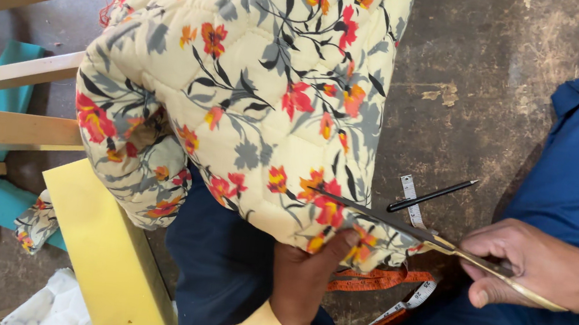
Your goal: The person measures a floral quilted fabric using a tape measure and marks it with a pen. They then use shears to cut the fabric along the marked lines.
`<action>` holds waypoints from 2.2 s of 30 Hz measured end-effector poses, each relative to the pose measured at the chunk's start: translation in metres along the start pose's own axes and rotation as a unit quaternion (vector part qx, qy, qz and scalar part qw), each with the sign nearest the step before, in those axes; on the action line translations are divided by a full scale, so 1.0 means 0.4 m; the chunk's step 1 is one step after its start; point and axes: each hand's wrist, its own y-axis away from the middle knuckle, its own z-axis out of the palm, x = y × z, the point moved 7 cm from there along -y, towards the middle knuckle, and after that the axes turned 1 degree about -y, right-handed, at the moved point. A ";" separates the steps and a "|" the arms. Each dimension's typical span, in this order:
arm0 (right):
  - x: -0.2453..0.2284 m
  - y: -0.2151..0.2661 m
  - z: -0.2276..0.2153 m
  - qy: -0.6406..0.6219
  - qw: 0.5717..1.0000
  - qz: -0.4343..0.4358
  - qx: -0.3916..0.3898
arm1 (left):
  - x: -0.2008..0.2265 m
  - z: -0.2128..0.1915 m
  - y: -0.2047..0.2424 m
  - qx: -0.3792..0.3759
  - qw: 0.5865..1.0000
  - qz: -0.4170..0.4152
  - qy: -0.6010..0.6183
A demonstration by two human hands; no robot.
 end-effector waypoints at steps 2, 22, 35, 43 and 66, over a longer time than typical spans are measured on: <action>-0.007 -0.005 0.003 0.003 1.000 0.007 -0.006 | -0.004 0.006 0.002 -0.002 1.000 0.002 -0.010; 0.012 -0.048 -0.005 -0.039 0.998 0.032 0.029 | -0.017 0.015 0.005 -0.019 0.999 0.014 0.035; -0.066 -0.055 -0.019 0.058 0.998 -0.014 0.018 | 0.026 -0.009 0.007 0.020 0.997 0.072 -0.012; -0.132 -0.080 -0.040 -0.005 0.998 -0.015 0.054 | 0.043 0.007 0.006 0.011 0.996 0.091 0.000; -0.103 -0.070 -0.076 0.004 0.998 -0.036 0.049 | 0.112 -0.085 -0.024 0.084 0.983 0.107 0.123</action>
